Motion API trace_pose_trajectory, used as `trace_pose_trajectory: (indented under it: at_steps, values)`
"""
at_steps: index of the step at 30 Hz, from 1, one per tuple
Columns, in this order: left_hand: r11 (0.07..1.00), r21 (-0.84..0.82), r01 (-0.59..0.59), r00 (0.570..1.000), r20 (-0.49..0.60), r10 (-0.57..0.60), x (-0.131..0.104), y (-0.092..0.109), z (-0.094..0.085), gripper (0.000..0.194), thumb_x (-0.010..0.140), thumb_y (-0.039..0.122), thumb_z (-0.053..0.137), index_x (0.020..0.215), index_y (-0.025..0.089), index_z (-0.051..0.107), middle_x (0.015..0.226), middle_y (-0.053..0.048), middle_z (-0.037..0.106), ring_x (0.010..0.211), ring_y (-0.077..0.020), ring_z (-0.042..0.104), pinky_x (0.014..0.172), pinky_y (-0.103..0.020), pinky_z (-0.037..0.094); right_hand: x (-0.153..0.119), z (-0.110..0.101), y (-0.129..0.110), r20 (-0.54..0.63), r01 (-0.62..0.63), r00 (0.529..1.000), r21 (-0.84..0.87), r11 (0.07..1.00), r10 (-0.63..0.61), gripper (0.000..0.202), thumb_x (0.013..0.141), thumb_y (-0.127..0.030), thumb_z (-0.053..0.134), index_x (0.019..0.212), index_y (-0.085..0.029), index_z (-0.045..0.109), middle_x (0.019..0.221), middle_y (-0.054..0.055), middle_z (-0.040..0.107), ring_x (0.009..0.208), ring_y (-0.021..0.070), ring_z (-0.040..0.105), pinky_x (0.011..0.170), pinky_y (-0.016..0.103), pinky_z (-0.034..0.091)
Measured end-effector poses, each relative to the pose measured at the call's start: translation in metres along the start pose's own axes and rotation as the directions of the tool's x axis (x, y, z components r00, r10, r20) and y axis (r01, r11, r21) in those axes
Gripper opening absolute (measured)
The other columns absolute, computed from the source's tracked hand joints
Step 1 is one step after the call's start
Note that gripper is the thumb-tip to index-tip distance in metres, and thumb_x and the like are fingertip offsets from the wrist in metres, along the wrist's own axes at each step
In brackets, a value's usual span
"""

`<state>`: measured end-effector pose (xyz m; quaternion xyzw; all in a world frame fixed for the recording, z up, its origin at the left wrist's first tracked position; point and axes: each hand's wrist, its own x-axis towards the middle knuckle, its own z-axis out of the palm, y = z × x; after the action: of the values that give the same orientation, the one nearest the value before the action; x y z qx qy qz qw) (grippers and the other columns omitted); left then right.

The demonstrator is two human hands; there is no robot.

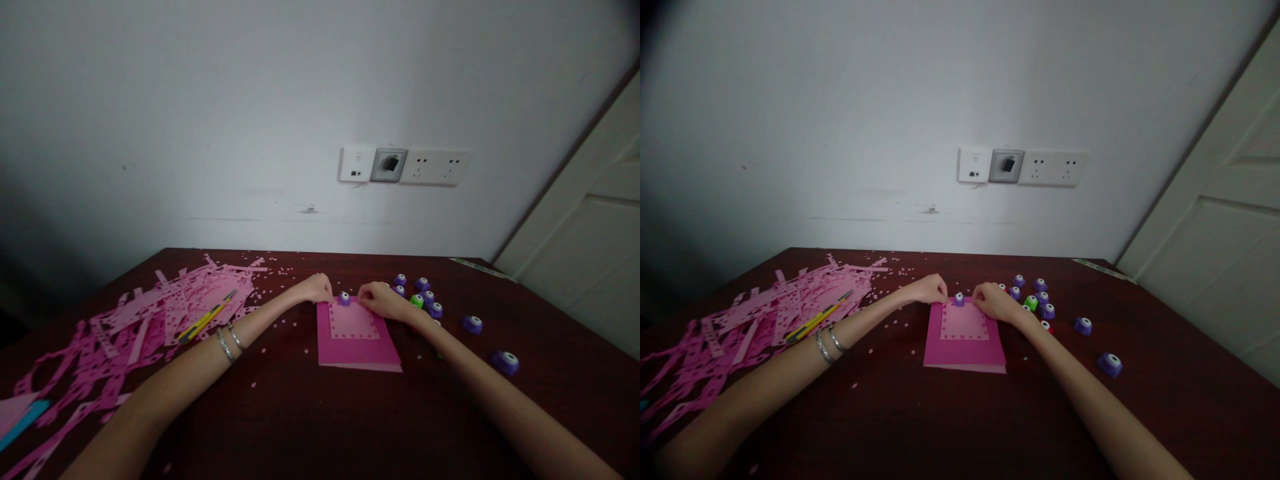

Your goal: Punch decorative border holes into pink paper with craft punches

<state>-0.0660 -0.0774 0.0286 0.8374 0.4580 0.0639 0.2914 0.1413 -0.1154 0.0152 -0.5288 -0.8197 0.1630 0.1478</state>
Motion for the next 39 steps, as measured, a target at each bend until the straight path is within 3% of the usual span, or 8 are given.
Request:
trace_pose_trajectory:
  at_steps: [19,23,26,29,33,35,39]
  values:
    - [0.999,-0.037,0.002,0.999,-0.036,-0.003,0.002,-0.004,0.000,0.015,0.064,0.027,0.062,0.061,0.012,0.066,0.055,-0.001,0.059,0.052,-0.0094,0.049,0.049,-0.021,0.034,0.003,-0.001,0.000,0.000,-0.032,0.999,-0.016,0.999,0.032,0.016,0.073,-0.019,0.051,0.072,-0.015,0.066,0.066,0.005,0.065,0.059,0.0146,0.057,0.053,0.023,0.036]
    - [0.999,-0.051,-0.014,0.997,-0.080,0.010,0.004,-0.007,-0.003,0.024,0.069,0.035,0.059,0.061,0.013,0.065,0.054,-0.001,0.056,0.050,-0.0082,0.046,0.049,-0.021,0.033,0.003,-0.003,-0.001,-0.104,-0.042,0.994,-0.039,0.998,0.038,0.015,0.071,-0.021,0.053,0.072,-0.015,0.066,0.072,0.006,0.067,0.066,0.0165,0.059,0.058,0.024,0.038]
    - [0.993,-0.109,-0.042,0.995,-0.094,0.032,0.003,-0.003,-0.008,0.029,0.071,0.039,0.057,0.059,0.012,0.063,0.051,0.001,0.052,0.047,-0.0069,0.042,0.047,-0.021,0.030,0.004,-0.008,-0.007,-0.159,-0.069,0.985,0.036,0.997,0.074,0.016,0.071,-0.023,0.053,0.071,-0.014,0.066,0.070,0.006,0.067,0.065,0.0161,0.058,0.056,0.024,0.038]
    - [0.980,-0.198,-0.037,0.999,-0.015,0.035,0.000,0.005,-0.014,0.033,0.071,0.044,0.057,0.059,0.013,0.061,0.050,0.002,0.048,0.044,-0.0059,0.037,0.043,-0.021,0.025,0.007,-0.014,-0.016,-0.088,-0.144,0.982,0.211,0.967,0.166,0.018,0.071,-0.027,0.054,0.070,-0.013,0.066,0.062,0.005,0.064,0.056,0.0138,0.056,0.049,0.023,0.037]
    - [0.964,-0.262,0.056,0.990,0.142,-0.019,0.001,0.014,-0.021,0.030,0.064,0.043,0.064,0.056,0.014,0.060,0.053,0.001,0.049,0.047,-0.0060,0.038,0.043,-0.020,0.023,0.010,-0.020,-0.026,0.159,-0.293,0.956,0.441,0.848,0.247,0.019,0.072,-0.026,0.053,0.065,-0.012,0.063,0.054,0.003,0.060,0.046,0.0095,0.050,0.042,0.020,0.035]
    - [0.948,-0.292,0.126,0.972,0.226,-0.060,0.005,0.014,-0.023,0.029,0.061,0.040,0.068,0.053,0.014,0.059,0.054,0.000,0.049,0.048,-0.0059,0.037,0.042,-0.020,0.021,0.012,-0.021,-0.027,0.265,-0.359,0.929,0.484,0.798,0.258,0.018,0.072,-0.024,0.053,0.064,-0.012,0.063,0.056,0.003,0.061,0.045,0.0085,0.051,0.040,0.018,0.036]
    - [0.906,-0.369,0.209,0.935,0.346,-0.075,0.018,0.008,-0.024,0.027,0.057,0.038,0.072,0.052,0.014,0.061,0.058,-0.002,0.052,0.048,-0.0059,0.035,0.041,-0.020,0.019,0.017,-0.018,-0.021,0.359,-0.417,0.899,0.522,0.744,0.252,0.013,0.071,-0.022,0.056,0.069,-0.013,0.064,0.062,0.006,0.065,0.050,0.0095,0.056,0.040,0.017,0.039]
